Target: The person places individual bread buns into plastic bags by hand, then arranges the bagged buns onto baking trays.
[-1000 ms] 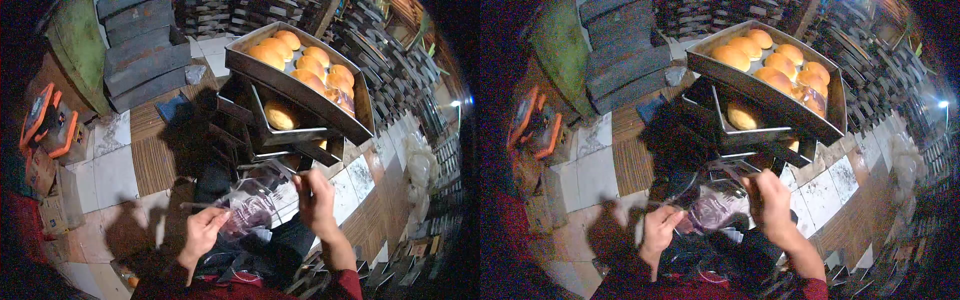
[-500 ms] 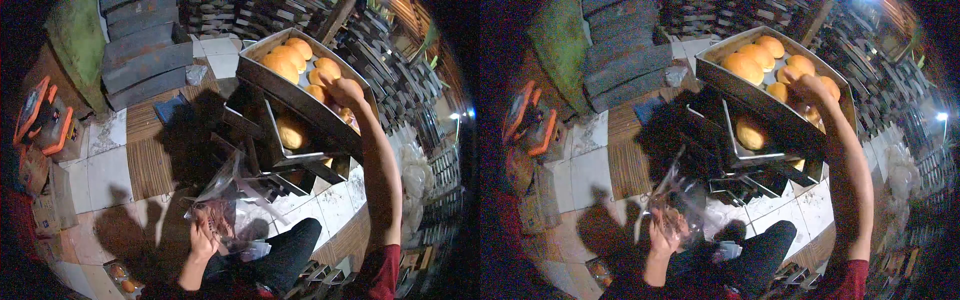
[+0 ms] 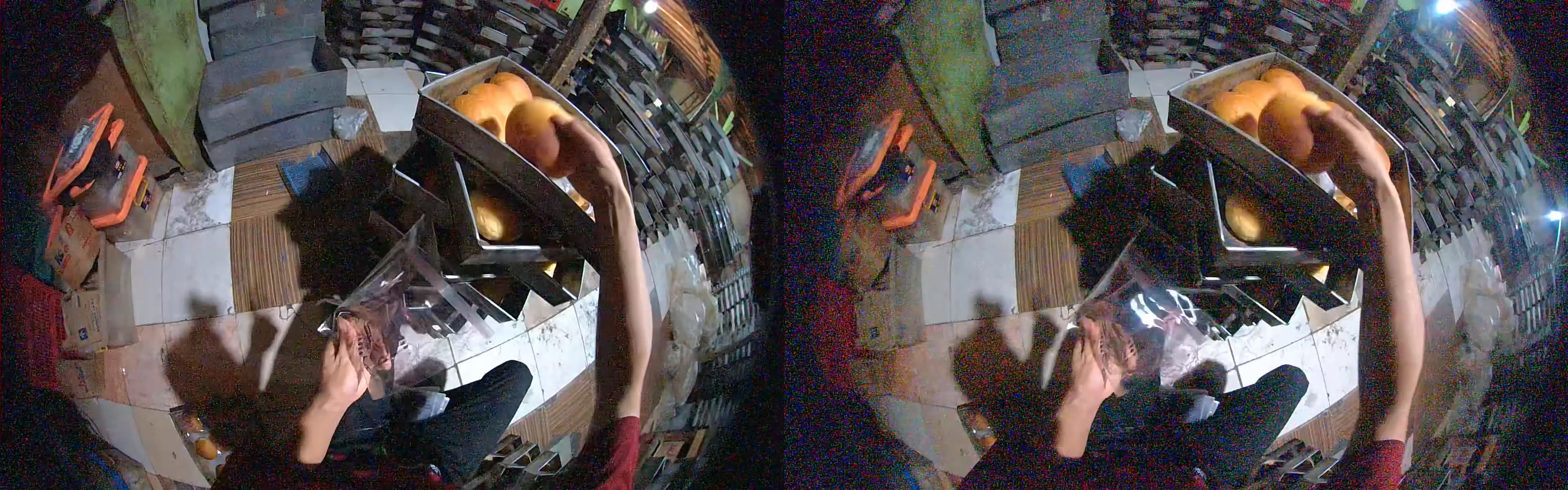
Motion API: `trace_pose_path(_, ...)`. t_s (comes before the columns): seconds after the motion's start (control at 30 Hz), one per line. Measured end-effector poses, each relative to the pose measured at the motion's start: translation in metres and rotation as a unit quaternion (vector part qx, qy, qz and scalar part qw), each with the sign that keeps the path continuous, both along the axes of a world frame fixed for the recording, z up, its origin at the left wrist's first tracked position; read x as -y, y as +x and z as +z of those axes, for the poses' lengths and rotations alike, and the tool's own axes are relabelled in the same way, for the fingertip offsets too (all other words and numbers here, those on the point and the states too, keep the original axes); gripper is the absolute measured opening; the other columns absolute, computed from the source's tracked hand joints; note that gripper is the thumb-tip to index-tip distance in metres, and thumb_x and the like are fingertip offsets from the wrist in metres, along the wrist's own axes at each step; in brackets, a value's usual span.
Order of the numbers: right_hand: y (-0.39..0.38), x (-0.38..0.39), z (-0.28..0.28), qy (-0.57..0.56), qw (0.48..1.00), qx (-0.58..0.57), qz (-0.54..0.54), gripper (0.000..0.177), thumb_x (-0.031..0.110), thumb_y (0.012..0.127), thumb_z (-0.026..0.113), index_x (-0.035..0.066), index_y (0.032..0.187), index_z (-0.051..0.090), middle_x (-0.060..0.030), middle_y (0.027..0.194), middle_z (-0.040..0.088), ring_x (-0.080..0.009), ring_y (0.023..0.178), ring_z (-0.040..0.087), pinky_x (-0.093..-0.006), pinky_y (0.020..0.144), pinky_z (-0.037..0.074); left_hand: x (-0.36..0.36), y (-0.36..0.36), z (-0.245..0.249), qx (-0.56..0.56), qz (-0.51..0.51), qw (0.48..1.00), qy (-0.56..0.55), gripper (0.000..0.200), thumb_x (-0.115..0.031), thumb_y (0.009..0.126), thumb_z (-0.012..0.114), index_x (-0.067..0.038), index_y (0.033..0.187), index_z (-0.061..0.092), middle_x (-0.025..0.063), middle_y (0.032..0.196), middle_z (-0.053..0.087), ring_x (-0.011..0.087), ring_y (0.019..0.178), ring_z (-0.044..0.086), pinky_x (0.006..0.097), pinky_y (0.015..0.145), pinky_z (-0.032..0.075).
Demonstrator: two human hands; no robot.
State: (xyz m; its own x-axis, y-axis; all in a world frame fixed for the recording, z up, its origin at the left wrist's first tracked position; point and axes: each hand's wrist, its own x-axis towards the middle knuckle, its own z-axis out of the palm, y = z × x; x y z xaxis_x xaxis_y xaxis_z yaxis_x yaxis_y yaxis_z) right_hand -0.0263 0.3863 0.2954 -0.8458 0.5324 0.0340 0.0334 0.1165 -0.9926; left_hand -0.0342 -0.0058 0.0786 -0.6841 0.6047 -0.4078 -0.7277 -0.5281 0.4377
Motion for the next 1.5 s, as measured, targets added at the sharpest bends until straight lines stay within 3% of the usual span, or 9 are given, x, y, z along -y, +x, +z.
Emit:
trace_pose_path(0.17, 0.064, 0.118, 0.02, -0.163, 0.975, -0.145, 0.032, 0.046, 0.033, 0.088, 0.044, 0.001, 0.122, 0.041, -0.0125, 0.118, 0.05, -0.026, 0.107, 0.05, -0.0395, 0.094, 0.039, 0.001, 0.008, 0.029, -0.133, -0.005, 0.988, -0.075, 0.034, -0.037, 0.092, 0.037, -0.007, 0.102, 0.05, 0.0064, 0.082, 0.057, 0.0186, 0.068, 0.057, 0.0341, 0.057, 0.049)
trace_pose_path(0.27, 0.102, 0.171, -0.038, -0.031, 0.998, -0.033, -0.051, 0.059, 0.044, 0.08, 0.055, 0.0, 0.119, 0.045, -0.0136, 0.115, 0.051, -0.0246, 0.107, 0.05, -0.0351, 0.092, 0.038, 0.001, 0.008, 0.033, -0.367, -0.016, 0.916, -0.162, 0.021, -0.021, 0.092, 0.042, -0.003, 0.095, 0.052, 0.0058, 0.084, 0.058, 0.0133, 0.073, 0.055, 0.0275, 0.064, 0.047)
trace_pose_path(0.3, 0.115, 0.184, -0.045, 0.288, 0.948, 0.134, 0.022, 0.06, 0.039, 0.076, 0.064, -0.002, 0.117, 0.045, -0.0128, 0.113, 0.052, -0.0218, 0.107, 0.049, -0.0348, 0.091, 0.039, 0.0, 0.008, 0.035, -0.495, -0.018, 0.834, -0.241, 0.017, -0.016, 0.091, 0.047, 0.0, 0.09, 0.052, 0.0064, 0.082, 0.058, 0.0119, 0.07, 0.055, 0.025, 0.064, 0.046)
trace_pose_path(0.33, 0.129, 0.21, -0.062, 0.185, 0.971, 0.153, 0.004, 0.061, 0.035, 0.074, 0.068, -0.001, 0.117, 0.045, -0.0128, 0.112, 0.052, -0.0213, 0.107, 0.049, -0.0347, 0.09, 0.039, -0.001, 0.008, 0.036, -0.521, -0.047, 0.816, -0.245, 0.014, -0.013, 0.086, 0.055, 0.0, 0.092, 0.053, 0.0058, 0.081, 0.058, 0.0104, 0.069, 0.054, 0.0245, 0.062, 0.045)
trace_pose_path(0.53, 0.179, 0.267, -0.15, -0.418, 0.906, -0.017, -0.067, 0.069, 0.03, 0.07, 0.072, 0.0, 0.121, 0.039, -0.0129, 0.113, 0.05, -0.0234, 0.104, 0.051, -0.0376, 0.087, 0.044, 0.012, 0.016, 0.049, -0.488, -0.021, 0.82, -0.297, 0.03, -0.017, 0.081, 0.063, -0.002, 0.103, 0.05, 0.0057, 0.084, 0.058, 0.0085, 0.075, 0.053, 0.0223, 0.065, 0.044)
trace_pose_path(1.17, 0.201, 0.304, -0.138, -0.205, 0.969, -0.093, -0.1, 0.065, 0.008, 0.064, 0.075, -0.002, 0.118, 0.041, -0.0088, 0.108, 0.054, -0.0174, 0.096, 0.055, -0.03, 0.084, 0.044, 0.009, 0.031, 0.088, -0.472, 0.07, 0.832, -0.284, 0.02, -0.006, 0.081, 0.06, 0.001, 0.098, 0.053, 0.0041, 0.084, 0.056, 0.0099, 0.076, 0.051, 0.0232, 0.07, 0.042)
trace_pose_path(1.27, 0.184, 0.308, -0.143, -0.213, 0.951, -0.112, -0.194, 0.062, 0.008, 0.067, 0.074, -0.001, 0.119, 0.04, -0.0099, 0.108, 0.054, -0.0171, 0.094, 0.055, -0.03, 0.082, 0.044, 0.005, 0.025, 0.086, -0.583, 0.287, 0.667, -0.366, 0.039, -0.005, 0.08, 0.057, -0.002, 0.117, 0.043, 0.0112, 0.109, 0.047, 0.0215, 0.095, 0.048, 0.0321, 0.085, 0.038)
trace_pose_path(1.4, 0.168, 0.334, -0.135, -0.128, 0.947, -0.152, -0.251, 0.055, 0.011, 0.071, 0.07, -0.003, 0.117, 0.041, -0.011, 0.106, 0.054, -0.019, 0.095, 0.054, -0.0312, 0.084, 0.043, 0.01, 0.073, 0.091, -0.335, 0.09, 0.923, -0.165, 0.047, -0.022, 0.091, 0.044, -0.007, 0.131, 0.026, 0.0096, 0.131, 0.034, 0.0222, 0.114, 0.04, 0.0387, 0.089, 0.04)
trace_pose_path(1.5, 0.171, 0.353, -0.149, 0.124, 0.984, -0.124, -0.033, 0.072, 0.017, 0.072, 0.07, -0.006, 0.127, 0.031, -0.0232, 0.122, 0.044, -0.028, 0.111, 0.047, -0.0369, 0.094, 0.036, -0.011, 0.055, 0.058, -0.245, 0.002, 0.968, -0.053, 0.053, -0.032, 0.088, 0.05, -0.006, 0.13, 0.029, 0.0121, 0.115, 0.049, 0.0199, 0.101, 0.052, 0.0347, 0.08, 0.047)
